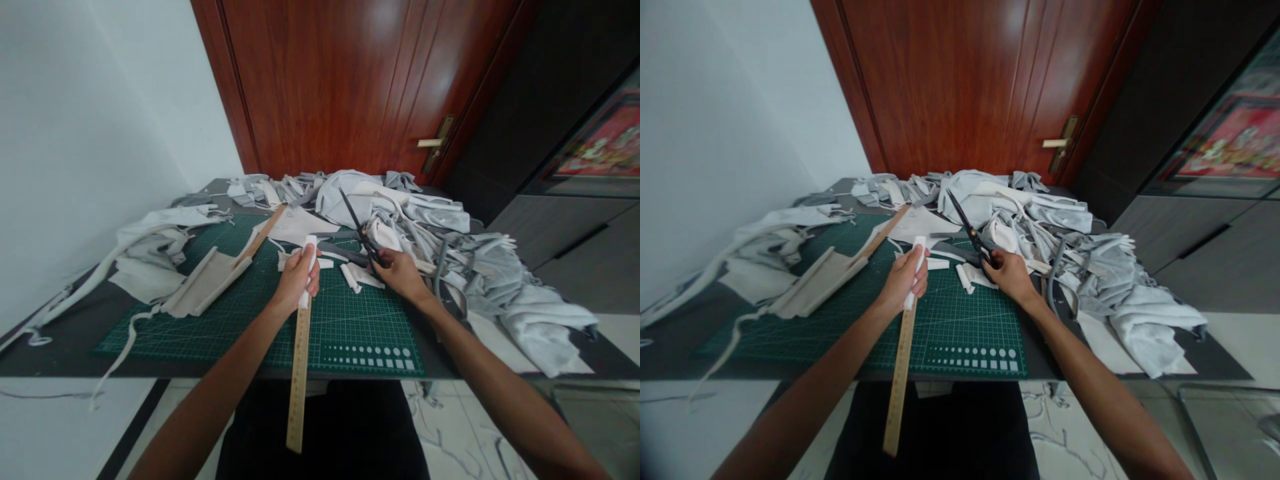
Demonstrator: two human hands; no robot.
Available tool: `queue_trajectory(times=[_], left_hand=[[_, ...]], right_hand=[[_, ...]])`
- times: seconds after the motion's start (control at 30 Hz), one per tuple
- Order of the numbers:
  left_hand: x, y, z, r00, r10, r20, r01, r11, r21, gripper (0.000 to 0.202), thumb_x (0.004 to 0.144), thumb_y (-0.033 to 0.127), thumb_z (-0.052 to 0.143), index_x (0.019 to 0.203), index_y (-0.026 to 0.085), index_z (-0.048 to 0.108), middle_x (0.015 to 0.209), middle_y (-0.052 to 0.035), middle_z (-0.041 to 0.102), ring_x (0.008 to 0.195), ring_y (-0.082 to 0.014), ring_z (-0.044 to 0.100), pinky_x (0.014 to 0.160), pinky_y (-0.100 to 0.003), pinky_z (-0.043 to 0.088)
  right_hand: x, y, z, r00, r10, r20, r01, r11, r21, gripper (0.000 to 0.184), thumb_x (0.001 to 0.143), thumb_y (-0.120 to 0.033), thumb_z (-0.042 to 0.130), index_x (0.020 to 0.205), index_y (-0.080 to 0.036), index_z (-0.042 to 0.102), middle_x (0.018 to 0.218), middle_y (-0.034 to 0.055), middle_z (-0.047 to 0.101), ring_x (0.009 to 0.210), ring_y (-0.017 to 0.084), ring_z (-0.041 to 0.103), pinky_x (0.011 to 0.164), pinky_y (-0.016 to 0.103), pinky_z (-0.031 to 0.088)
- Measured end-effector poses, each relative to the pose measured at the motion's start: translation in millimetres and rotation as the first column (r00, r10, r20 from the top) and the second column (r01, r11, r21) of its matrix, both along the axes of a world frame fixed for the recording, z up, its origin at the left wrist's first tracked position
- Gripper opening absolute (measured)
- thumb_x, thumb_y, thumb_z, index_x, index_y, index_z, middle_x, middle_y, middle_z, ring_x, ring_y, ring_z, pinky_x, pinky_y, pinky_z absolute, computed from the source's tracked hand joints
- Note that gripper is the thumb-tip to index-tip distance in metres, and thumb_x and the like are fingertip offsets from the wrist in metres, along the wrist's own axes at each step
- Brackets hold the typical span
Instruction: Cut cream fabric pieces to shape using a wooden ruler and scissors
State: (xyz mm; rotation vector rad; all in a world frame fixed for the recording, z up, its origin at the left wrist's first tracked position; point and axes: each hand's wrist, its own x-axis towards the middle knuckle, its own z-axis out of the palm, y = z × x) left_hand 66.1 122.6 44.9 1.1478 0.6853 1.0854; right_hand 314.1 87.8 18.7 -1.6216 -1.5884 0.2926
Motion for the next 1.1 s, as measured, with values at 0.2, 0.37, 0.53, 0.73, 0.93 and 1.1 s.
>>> queue_trajectory(times=[0.2,0.37,0.53,0.73,0.93,1.1], left_hand=[[-5,3,4.4,0.998,0.058,0.018,-0.058,0.998,0.031,0.050,0.083,0.067,0.068,0.094,0.021,0.054,0.048,0.0138,0.042,0.026,-0.0054,0.032,0.026,-0.018,0.033],[-7,3,9.3,0.988,0.152,-0.015,-0.150,0.985,0.080,0.047,0.085,0.066,0.063,0.088,0.020,0.055,0.046,0.0119,0.045,0.025,-0.0080,0.038,0.025,-0.020,0.034],[-9,1,13.1,0.964,0.254,-0.079,-0.244,0.963,0.116,0.047,0.089,0.064,0.059,0.073,0.021,0.048,0.043,0.0085,0.048,0.025,-0.0102,0.044,0.024,-0.019,0.028],[-11,-2,13.5,0.941,0.312,-0.130,-0.286,0.940,0.185,0.049,0.092,0.067,0.053,0.076,0.021,0.052,0.043,0.0077,0.050,0.026,-0.0105,0.045,0.025,-0.019,0.031],[-12,-2,10.9,0.908,0.375,-0.184,-0.341,0.920,0.193,0.051,0.093,0.071,0.049,0.081,0.021,0.055,0.043,0.0080,0.050,0.027,-0.0107,0.044,0.025,-0.019,0.036],[-11,-3,9.1,0.903,0.380,-0.202,-0.344,0.919,0.191,0.051,0.093,0.071,0.048,0.082,0.022,0.055,0.044,0.0075,0.051,0.028,-0.0108,0.044,0.026,-0.018,0.036]], right_hand=[[-25,-13,7.8,0.987,0.154,-0.042,-0.147,0.981,0.128,0.024,0.088,-0.041,0.055,0.074,-0.022,0.051,0.068,-0.0007,0.059,0.063,0.015,0.055,0.060,0.026,0.041],[-44,-24,7.4,0.980,0.172,0.105,-0.176,0.984,0.028,0.024,0.087,-0.042,0.058,0.076,-0.022,0.049,0.068,-0.0015,0.058,0.058,0.014,0.050,0.059,0.027,0.037],[-57,-28,1.8,0.953,0.167,0.252,-0.167,0.986,-0.024,0.022,0.084,-0.042,0.063,0.084,-0.022,0.054,0.076,0.0018,0.061,0.065,0.017,0.054,0.064,0.029,0.039],[-64,-31,-0.1,0.949,0.117,0.292,-0.110,0.993,-0.038,0.025,0.088,-0.044,0.060,0.090,-0.020,0.056,0.080,0.0037,0.063,0.067,0.018,0.057,0.066,0.030,0.040],[-63,-31,-1.3,0.944,0.076,0.321,-0.066,0.997,-0.041,0.027,0.087,-0.047,0.060,0.091,-0.020,0.057,0.080,0.0041,0.064,0.067,0.019,0.056,0.064,0.030,0.038],[-66,-34,0.8,0.935,0.060,0.349,-0.043,0.998,-0.054,0.030,0.090,-0.048,0.058,0.096,-0.019,0.059,0.084,0.0053,0.066,0.070,0.020,0.059,0.066,0.031,0.039]])
